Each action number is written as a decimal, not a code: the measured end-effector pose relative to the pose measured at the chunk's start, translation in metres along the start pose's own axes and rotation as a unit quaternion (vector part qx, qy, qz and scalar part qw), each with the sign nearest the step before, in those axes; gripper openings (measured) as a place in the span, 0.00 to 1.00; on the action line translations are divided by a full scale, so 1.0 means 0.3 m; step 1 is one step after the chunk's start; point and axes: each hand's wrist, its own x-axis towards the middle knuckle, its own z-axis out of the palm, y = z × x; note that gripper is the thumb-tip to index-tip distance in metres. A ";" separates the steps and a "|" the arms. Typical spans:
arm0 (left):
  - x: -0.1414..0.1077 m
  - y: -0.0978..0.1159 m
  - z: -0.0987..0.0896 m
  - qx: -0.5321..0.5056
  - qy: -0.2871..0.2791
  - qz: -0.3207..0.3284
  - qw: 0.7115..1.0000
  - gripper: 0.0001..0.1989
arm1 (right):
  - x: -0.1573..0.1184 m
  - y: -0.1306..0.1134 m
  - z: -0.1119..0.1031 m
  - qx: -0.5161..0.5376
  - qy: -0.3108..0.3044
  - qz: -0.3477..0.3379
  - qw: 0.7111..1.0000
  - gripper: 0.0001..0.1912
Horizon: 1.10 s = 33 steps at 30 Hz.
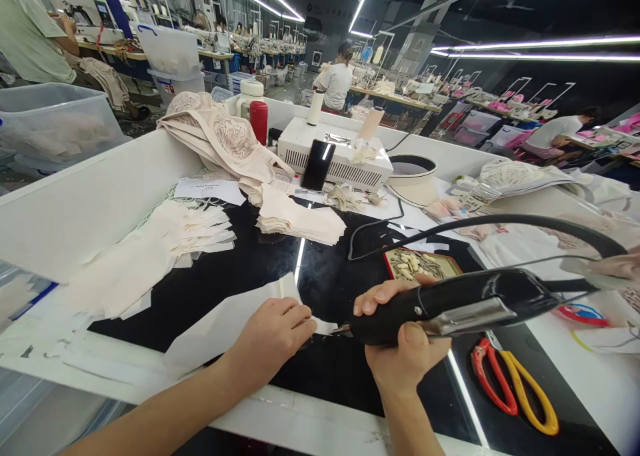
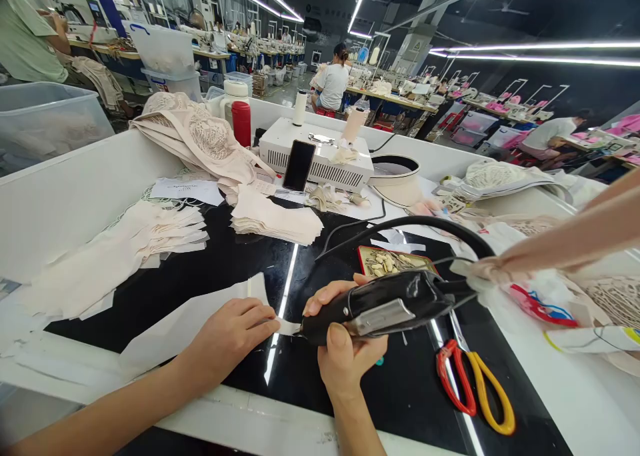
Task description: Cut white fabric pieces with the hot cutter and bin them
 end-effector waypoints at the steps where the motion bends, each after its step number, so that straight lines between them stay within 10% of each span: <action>1: -0.002 -0.002 0.004 0.001 0.001 0.001 1.000 0.12 | -0.001 0.001 0.000 -0.005 0.000 -0.002 1.000 0.23; 12: -0.003 -0.052 -0.084 -0.096 0.046 -0.038 0.994 0.13 | 0.010 0.027 -0.037 -0.012 -0.029 0.005 1.000 0.22; 19: -0.070 -0.177 -0.154 -0.037 -0.036 -0.022 0.998 0.15 | 0.056 0.009 -0.045 -0.019 -0.053 -0.006 0.998 0.19; 27: -0.054 -0.032 -0.141 -0.050 -0.098 -0.063 0.992 0.15 | 0.145 -0.051 0.009 -0.151 -0.078 -0.002 0.985 0.18; 33: 0.011 0.025 -0.221 -0.119 -0.281 -0.197 0.932 0.11 | 0.131 -0.040 0.056 -0.102 -0.017 -0.010 0.995 0.17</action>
